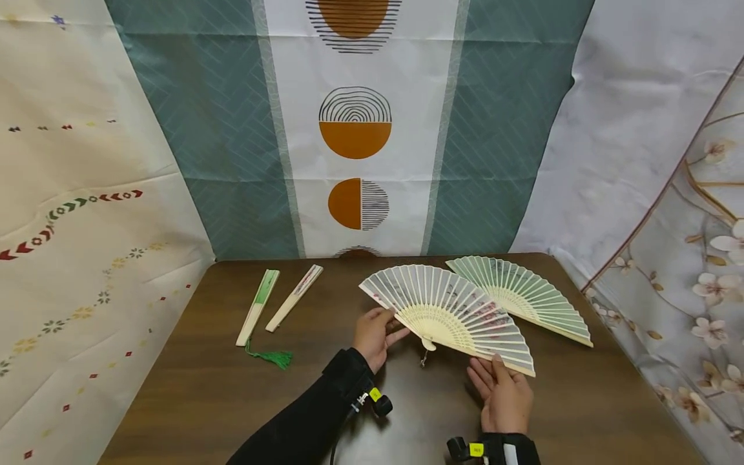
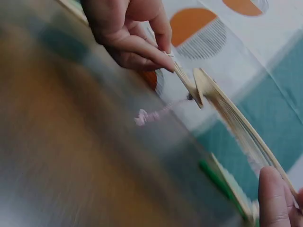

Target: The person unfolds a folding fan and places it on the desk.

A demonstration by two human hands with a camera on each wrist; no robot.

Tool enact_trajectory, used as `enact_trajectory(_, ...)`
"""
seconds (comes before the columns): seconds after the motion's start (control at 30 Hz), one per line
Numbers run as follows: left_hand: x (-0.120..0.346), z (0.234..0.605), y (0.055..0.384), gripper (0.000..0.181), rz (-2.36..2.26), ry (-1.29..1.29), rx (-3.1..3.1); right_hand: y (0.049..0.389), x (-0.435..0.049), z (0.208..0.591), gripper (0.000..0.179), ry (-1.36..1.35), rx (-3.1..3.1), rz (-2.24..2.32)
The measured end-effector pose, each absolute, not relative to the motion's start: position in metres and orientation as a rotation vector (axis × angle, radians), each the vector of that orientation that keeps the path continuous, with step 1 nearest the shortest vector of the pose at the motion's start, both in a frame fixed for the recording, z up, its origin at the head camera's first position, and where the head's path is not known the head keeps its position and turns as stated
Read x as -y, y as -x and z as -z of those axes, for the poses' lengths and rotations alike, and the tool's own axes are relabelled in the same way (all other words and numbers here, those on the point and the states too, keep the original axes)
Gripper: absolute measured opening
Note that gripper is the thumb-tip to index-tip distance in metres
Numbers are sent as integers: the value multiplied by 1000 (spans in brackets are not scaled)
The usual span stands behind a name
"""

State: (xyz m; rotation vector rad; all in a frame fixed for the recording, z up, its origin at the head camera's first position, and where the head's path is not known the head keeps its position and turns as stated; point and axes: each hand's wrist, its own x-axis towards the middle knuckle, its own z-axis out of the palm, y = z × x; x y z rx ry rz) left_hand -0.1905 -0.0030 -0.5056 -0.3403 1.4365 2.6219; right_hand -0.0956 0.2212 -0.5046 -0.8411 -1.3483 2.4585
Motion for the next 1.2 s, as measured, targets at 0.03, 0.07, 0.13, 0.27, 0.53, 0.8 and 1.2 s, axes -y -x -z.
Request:
enact_trajectory(0.03,0,505,190,9,-2604,337,-1448,91,-226,505,12,859,1352,-2466)
enact_trajectory(0.07,-1,503,190,8,-2581,336,-1461,88,-230,505,11,876,1353,-2474)
enact_trajectory(0.13,-4,502,191,15,-2539,329,-1488,81,-238,504,14,894,1376,-2484)
enact_trajectory(0.27,-7,502,189,23,-2427,324,-1555,71,-250,505,32,914,1420,-2503)
enact_trajectory(0.53,-14,503,192,9,-2263,296,-1649,58,-276,511,34,890,1411,-2615)
enact_trajectory(0.8,-26,506,195,14,-2167,305,-1676,50,-298,521,41,919,1474,-2730)
enact_trajectory(1.2,-25,500,195,6,-2072,282,-1831,45,-289,519,26,932,1759,-2533)
